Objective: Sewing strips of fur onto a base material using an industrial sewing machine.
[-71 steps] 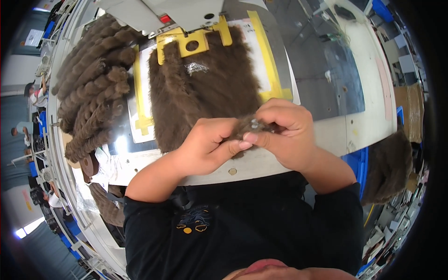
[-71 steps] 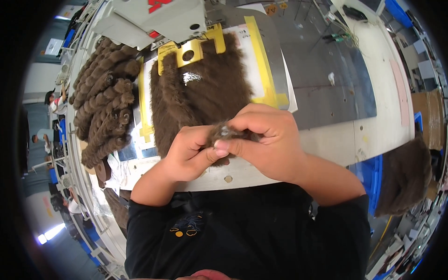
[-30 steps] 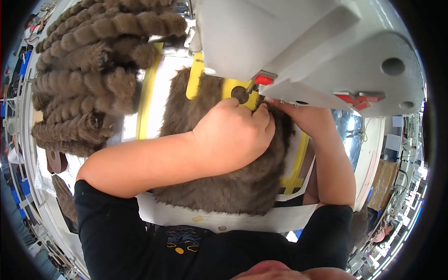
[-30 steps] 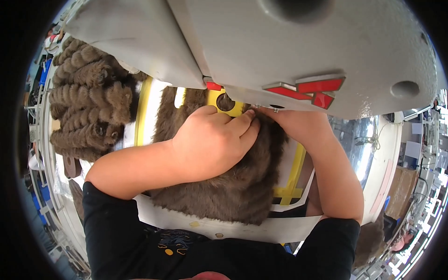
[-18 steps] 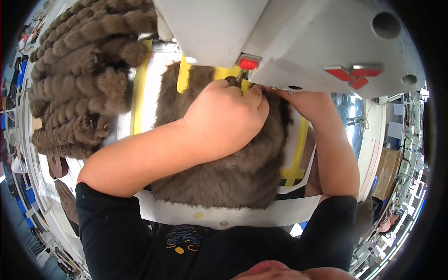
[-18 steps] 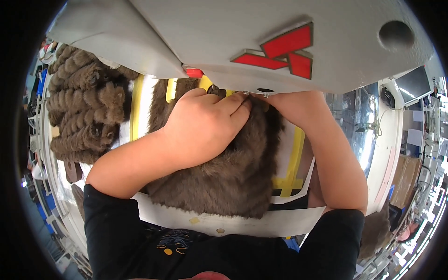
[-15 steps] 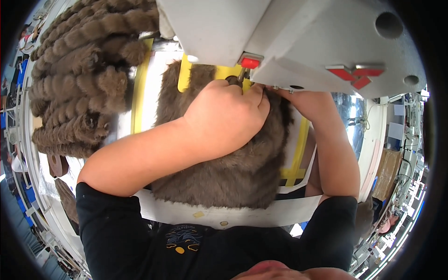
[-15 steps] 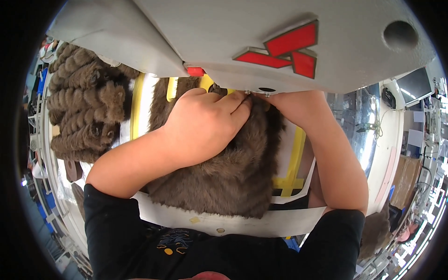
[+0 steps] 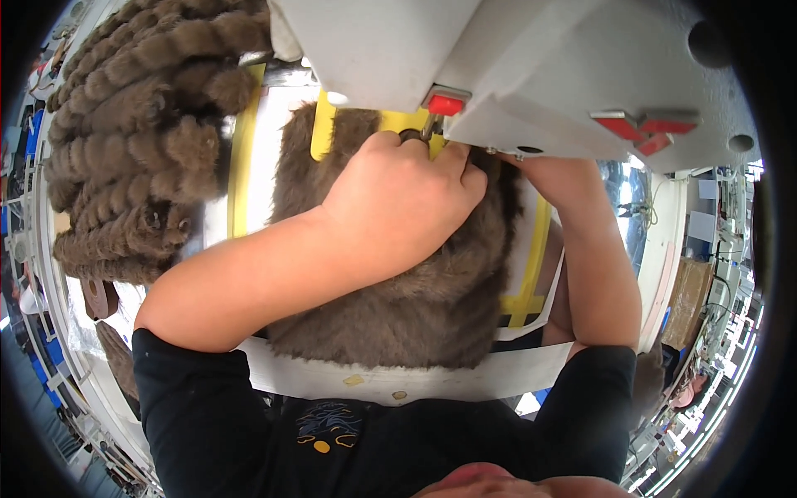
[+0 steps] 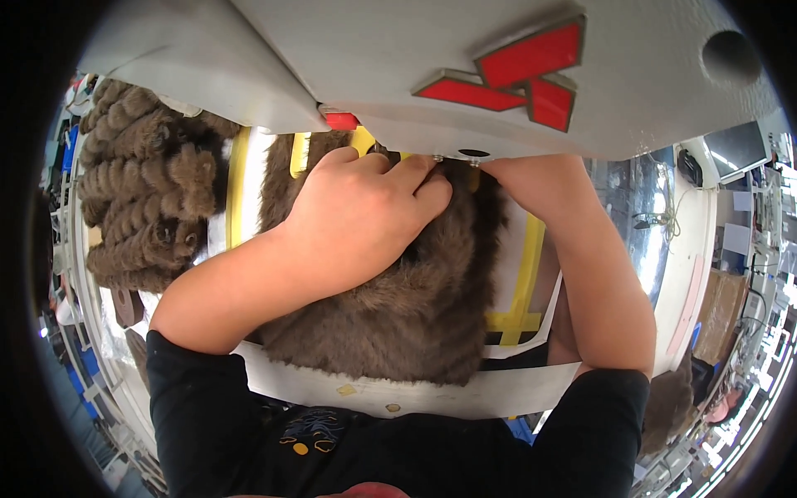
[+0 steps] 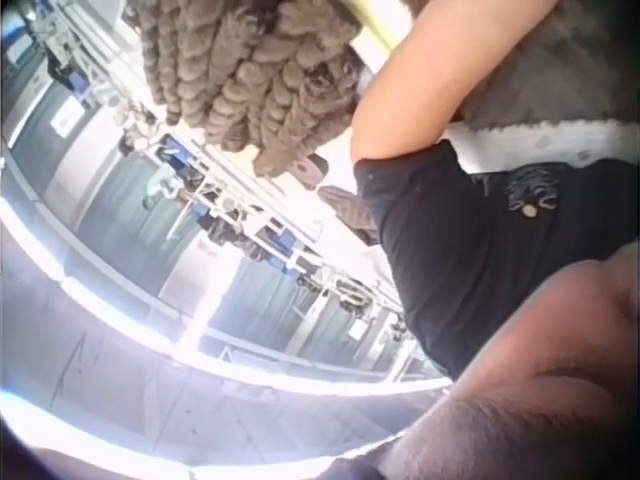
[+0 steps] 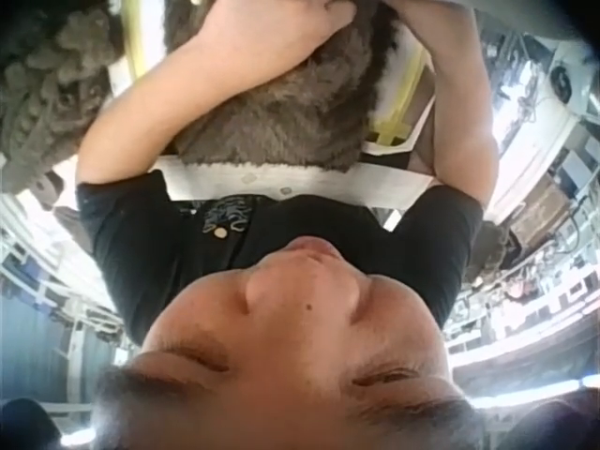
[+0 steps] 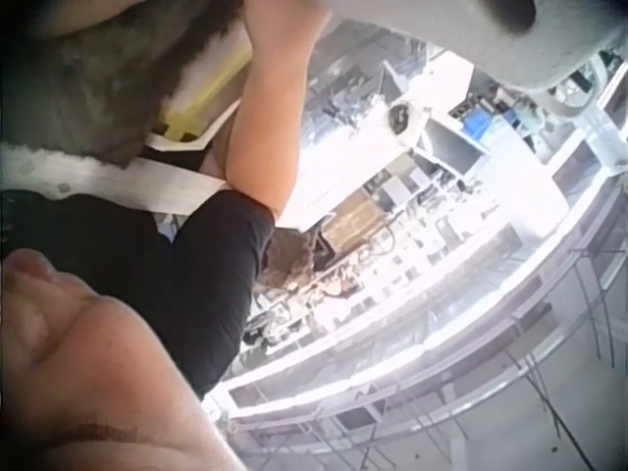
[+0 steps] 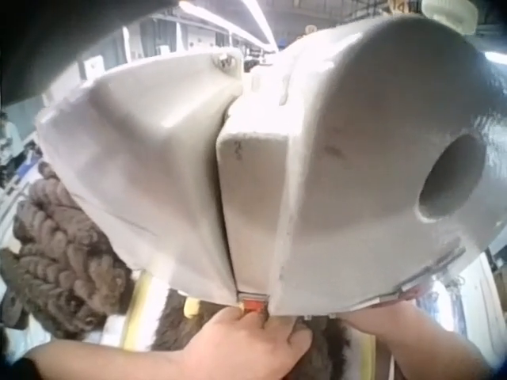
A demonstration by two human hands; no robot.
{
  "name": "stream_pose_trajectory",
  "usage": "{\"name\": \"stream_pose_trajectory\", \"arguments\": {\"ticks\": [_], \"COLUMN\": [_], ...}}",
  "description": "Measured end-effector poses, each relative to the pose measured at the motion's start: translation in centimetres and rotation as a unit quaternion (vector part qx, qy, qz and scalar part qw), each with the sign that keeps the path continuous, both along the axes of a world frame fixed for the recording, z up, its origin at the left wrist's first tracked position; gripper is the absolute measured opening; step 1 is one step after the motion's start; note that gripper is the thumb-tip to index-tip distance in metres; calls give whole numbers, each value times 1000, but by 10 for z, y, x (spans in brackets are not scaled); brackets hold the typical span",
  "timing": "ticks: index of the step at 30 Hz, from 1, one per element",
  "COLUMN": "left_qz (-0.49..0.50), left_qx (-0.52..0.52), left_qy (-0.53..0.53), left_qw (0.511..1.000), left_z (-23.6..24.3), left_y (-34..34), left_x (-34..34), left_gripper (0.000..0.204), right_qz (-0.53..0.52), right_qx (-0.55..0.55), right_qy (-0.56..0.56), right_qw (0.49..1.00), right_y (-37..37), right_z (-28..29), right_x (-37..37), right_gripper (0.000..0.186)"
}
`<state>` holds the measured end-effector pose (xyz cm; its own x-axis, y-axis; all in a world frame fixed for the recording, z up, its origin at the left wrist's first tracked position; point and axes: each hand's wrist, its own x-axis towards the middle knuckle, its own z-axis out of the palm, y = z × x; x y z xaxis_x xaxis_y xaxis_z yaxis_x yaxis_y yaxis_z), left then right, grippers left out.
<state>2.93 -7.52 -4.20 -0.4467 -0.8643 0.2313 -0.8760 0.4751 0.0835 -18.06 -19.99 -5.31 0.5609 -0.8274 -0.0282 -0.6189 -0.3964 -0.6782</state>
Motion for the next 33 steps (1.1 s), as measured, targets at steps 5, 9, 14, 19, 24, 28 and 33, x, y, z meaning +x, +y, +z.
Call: {"name": "stream_pose_trajectory", "arguments": {"ticks": [5,9,14,19,24,28,33], "left_qz": [6,11,13,12,33,16,9], "left_qx": [-16,-18,-8,12,4,-25,-13], "left_qy": [-10,-17,-10,-3,1,8,-21], "left_qw": [1000,1000,1000,1000,999,1000,1000], "left_z": [-3,-2,-1,3,-1,-3,1], "left_y": [-1,0,-1,1,1,2,0], "left_x": [-3,-3,-4,-7,-7,-8,-8], "left_gripper": [20,19,19,18,17,20,28], "right_qz": [5,3,7,-10,-10,129,164], "right_qx": [-25,-79,-68,-60,-47,-15,-179], "right_qy": [-28,-25,35,40,63,-7,15], "right_qw": [999,997,997,997,997,991,970], "right_y": [2,2,1,17,26,47,51], "right_z": [-2,-6,-1,15,46,49,21], "right_x": [3,7,9,16,16,-6,-10], "right_gripper": [31,25,31,33,21,27,36]}}
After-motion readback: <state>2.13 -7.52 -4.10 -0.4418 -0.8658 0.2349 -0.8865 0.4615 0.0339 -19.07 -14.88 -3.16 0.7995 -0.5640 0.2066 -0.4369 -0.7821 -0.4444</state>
